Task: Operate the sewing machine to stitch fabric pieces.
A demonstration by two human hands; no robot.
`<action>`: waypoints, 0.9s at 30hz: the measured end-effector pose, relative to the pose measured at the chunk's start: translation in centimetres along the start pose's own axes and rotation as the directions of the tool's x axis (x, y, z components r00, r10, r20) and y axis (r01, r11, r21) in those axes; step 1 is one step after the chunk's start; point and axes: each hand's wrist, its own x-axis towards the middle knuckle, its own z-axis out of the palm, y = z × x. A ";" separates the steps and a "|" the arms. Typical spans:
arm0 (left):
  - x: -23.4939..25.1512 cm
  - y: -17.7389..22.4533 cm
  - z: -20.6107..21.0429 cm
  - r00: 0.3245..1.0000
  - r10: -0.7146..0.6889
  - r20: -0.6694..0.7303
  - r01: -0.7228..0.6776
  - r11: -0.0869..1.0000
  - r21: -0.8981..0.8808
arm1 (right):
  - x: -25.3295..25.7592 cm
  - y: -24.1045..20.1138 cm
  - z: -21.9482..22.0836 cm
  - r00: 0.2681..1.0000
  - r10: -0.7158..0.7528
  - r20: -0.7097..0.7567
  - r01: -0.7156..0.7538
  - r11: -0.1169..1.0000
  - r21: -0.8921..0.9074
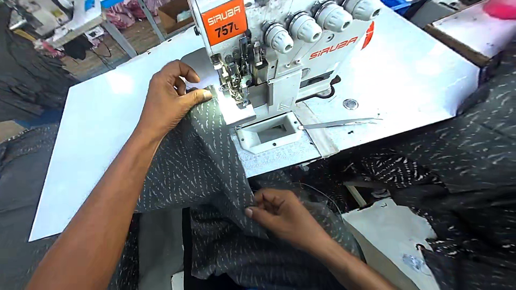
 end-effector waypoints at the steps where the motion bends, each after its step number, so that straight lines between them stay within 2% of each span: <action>1: -0.3 0.2 0.0 1.000 0.021 -0.023 -0.019 0.996 0.088 | 0.1 0.0 -0.2 1.000 0.024 0.011 -0.024 1.000 -0.008; 4: -2.6 2.5 1.0 0.995 0.091 -0.042 -0.073 0.943 0.324 | -0.5 0.5 -0.7 0.998 0.031 0.059 -0.030 0.999 -0.019; 8: -7.3 7.0 4.2 0.997 0.076 -0.007 -0.064 0.882 0.466 | -3.6 2.4 -0.9 0.993 0.017 0.115 -0.012 0.999 -0.044; 12: -8.0 8.3 6.0 0.994 0.109 -0.011 -0.092 0.880 0.466 | -4.3 2.9 -1.5 0.994 0.042 0.097 -0.032 0.995 -0.093; 18: -7.4 8.5 6.2 0.994 0.107 0.012 -0.098 0.851 0.516 | -4.2 2.6 -2.4 0.997 -0.007 0.079 0.011 0.998 -0.059; 27: -7.4 9.0 6.1 0.997 0.074 0.030 -0.078 0.838 0.540 | -4.2 2.9 -3.5 0.989 -0.057 0.139 0.067 0.995 -0.070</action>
